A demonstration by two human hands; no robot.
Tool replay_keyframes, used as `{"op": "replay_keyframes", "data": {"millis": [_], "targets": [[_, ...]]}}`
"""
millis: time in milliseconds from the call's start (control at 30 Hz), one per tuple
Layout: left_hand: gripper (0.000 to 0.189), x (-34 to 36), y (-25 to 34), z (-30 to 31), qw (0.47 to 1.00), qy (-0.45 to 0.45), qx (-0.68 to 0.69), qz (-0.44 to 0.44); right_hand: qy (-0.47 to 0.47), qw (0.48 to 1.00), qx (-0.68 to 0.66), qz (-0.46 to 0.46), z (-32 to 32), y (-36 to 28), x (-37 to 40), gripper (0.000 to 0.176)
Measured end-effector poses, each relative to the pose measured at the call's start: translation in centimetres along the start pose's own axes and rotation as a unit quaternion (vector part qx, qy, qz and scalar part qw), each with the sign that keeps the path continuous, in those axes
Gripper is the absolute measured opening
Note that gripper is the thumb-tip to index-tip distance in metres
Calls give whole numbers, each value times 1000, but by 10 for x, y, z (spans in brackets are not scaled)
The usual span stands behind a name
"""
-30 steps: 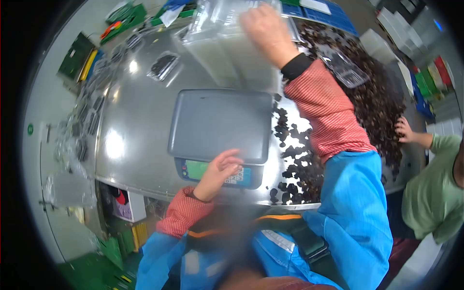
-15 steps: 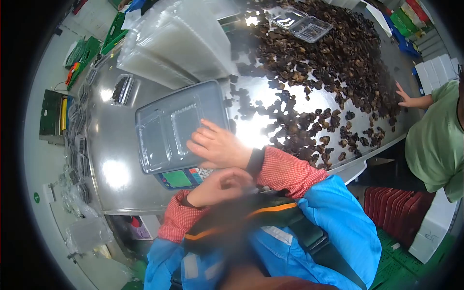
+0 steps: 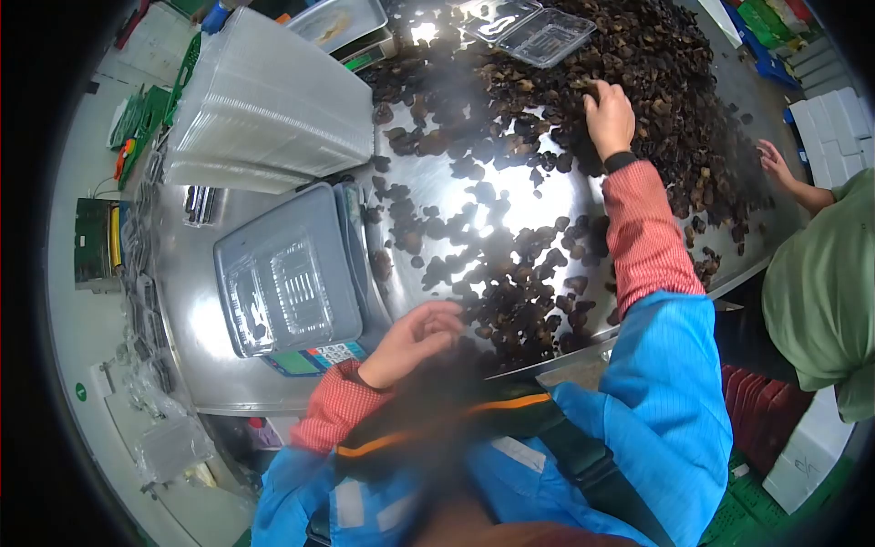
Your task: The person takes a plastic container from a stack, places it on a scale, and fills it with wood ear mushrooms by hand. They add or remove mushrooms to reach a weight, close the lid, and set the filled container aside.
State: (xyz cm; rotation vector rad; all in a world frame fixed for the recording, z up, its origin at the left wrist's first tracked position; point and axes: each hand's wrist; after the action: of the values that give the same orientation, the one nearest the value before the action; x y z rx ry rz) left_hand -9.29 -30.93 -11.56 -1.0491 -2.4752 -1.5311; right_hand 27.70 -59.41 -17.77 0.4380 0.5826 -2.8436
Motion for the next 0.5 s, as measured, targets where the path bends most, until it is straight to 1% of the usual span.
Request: {"op": "replay_keyframes", "data": {"millis": [33,100,133,233,267,367,467,500], "targets": [[43,-5,1,-1,1000,8,6,3,11,1000,23,-12,-6,7,-13,24],[42,-14,-1,-1,1000,17,0,8,-32,997,56,-41,-17,12,-29,28],[42,-18,0,-1,1000,19,-9,8,-39,996,57,-47,-30,19,-34,24],[41,-28,3,-1,999,29,-22,19,-12,997,-18,-69,-41,26,-30,19],[42,-30,3,-1,999,33,-24,25,37,997,-54,-47,-42,29,-22,16],[41,-35,3,-2,999,24,-31,25,40,966,-247,-71,-6,20,23,16],[40,-39,2,-3,998,23,-34,39,62,944,-299,-128,41,14,97,14],[40,-41,-1,-4,999,15,-35,28,72,932,-321,-149,53,20,126,13]]}}
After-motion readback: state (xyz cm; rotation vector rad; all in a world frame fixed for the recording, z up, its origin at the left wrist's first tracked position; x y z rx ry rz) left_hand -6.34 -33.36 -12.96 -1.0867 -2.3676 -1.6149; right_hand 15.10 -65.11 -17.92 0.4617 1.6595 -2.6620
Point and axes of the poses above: each hand's wrist, its own x-axis away from the middle knuckle, its own z-axis out of the back of the hand, y = z × x, and after that the axes turned 10 degrees about -y, right-handed
